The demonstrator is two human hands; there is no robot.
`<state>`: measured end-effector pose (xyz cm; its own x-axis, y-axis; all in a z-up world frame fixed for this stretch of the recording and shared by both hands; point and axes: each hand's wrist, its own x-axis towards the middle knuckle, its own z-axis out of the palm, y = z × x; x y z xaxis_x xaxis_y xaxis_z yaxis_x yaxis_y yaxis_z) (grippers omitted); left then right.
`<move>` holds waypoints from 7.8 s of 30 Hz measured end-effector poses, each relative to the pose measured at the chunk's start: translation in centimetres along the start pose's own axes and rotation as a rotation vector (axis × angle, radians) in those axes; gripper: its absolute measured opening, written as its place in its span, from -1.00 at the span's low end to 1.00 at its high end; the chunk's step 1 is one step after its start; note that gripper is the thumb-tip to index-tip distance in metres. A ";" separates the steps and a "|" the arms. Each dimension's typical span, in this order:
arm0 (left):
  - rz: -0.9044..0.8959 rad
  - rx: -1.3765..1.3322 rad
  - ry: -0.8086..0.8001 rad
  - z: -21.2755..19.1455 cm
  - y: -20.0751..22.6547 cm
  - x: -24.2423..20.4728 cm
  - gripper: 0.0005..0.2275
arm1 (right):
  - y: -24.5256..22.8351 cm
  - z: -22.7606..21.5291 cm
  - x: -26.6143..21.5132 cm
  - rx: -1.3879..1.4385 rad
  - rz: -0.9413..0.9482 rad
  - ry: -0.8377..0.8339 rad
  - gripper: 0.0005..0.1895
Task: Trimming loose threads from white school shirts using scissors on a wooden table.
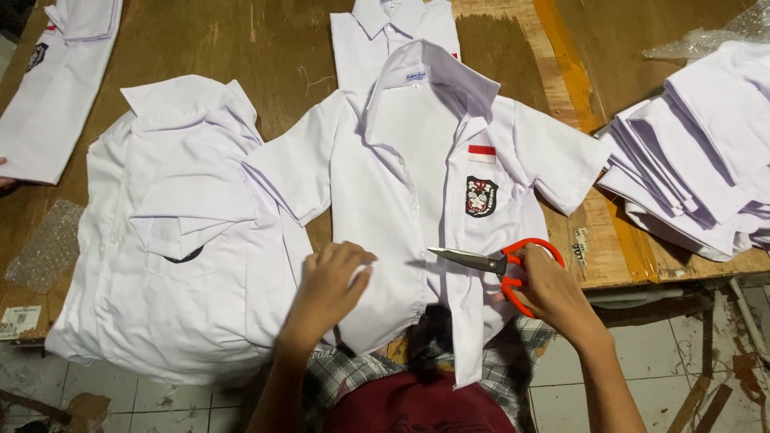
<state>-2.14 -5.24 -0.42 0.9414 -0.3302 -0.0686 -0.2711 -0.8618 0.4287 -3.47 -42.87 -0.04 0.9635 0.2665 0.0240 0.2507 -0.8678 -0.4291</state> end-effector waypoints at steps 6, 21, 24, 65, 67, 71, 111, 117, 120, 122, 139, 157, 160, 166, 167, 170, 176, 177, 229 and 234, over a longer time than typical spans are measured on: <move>0.074 -0.020 0.123 3.2 5.2 2.5 -0.67 | 1.4 -0.6 0.4 -0.203 -0.154 0.059 -0.48; 0.057 -0.128 0.105 3.9 5.0 3.4 -0.88 | 0.7 -1.9 0.4 -0.545 -0.203 0.163 -0.48; 0.074 -0.138 0.079 3.0 5.1 2.9 -0.85 | 1.7 -1.2 0.8 -0.651 -0.214 0.153 -0.49; 0.150 -0.172 0.182 2.7 5.1 3.2 -0.77 | -1.6 -3.7 3.5 -0.801 -0.267 -0.124 -0.55; 0.149 -0.175 0.174 2.2 5.2 3.0 -0.78 | -1.2 -3.4 3.5 -0.805 -0.278 -0.119 -0.54; 0.186 -0.135 0.242 2.4 3.1 3.1 -0.87 | 0.1 -2.7 3.1 -0.823 -0.249 -0.043 -0.54; -0.097 0.070 0.316 -0.9 -2.0 5.4 -0.65 | 4.3 1.5 4.9 -0.087 0.065 0.223 -0.60; -0.117 0.170 0.378 -3.2 -3.3 12.8 -0.62 | 7.0 1.1 13.8 -0.138 0.160 0.368 -0.64; -0.171 0.199 0.405 -3.1 -4.3 16.4 -0.55 | 5.8 0.7 17.4 -0.142 0.099 0.362 -0.60; -0.177 0.230 0.437 -2.8 -5.0 18.0 -0.53 | 7.0 1.7 19.5 -0.204 0.023 0.379 -0.49; 0.055 0.507 0.536 4.7 -10.7 26.9 -0.86 | 6.9 3.8 26.4 -0.311 -0.085 0.247 -0.51; 0.271 0.541 1.175 -8.6 -3.4 28.6 -0.86 | 1.9 -3.7 30.5 -0.492 -0.397 0.818 -0.36; 0.243 0.503 1.240 -9.6 -3.7 30.6 -0.79 | 1.9 -4.8 32.4 -0.433 -0.359 0.810 -0.64; 0.182 0.713 1.159 -7.3 -6.4 32.7 -0.78 | 3.9 -2.0 35.2 -0.446 -0.278 0.738 -0.49; 0.189 0.739 1.135 -5.9 -7.6 33.1 -0.83 | 4.5 -1.0 35.3 -0.511 -0.271 0.719 -0.43; 0.152 0.776 1.070 -1.8 -10.4 33.9 -0.88 | 5.0 1.3 34.1 -0.520 -0.233 0.639 -0.41; 0.117 0.624 0.905 0.4 -10.9 30.7 -0.81 | 5.9 2.3 31.1 -0.506 -0.180 0.634 -0.47; 0.115 0.544 0.866 -0.6 -9.7 29.3 -0.79 | 4.6 1.2 29.8 -0.511 -0.195 0.687 -0.48; 0.303 -0.401 0.032 0.7 1.7 4.6 -0.90 | 6.6 4.4 7.6 -0.230 -0.306 -0.046 -0.21; 0.131 -0.490 0.095 1.1 0.9 4.3 -0.90 | 0.7 -0.8 6.3 -0.428 -0.243 -0.138 -0.27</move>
<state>1.49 -7.83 -1.32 0.9259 -0.3677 0.0863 -0.2838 -0.5264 0.8015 2.88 -42.16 0.50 0.8586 0.5097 -0.0550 0.5096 -0.8602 -0.0165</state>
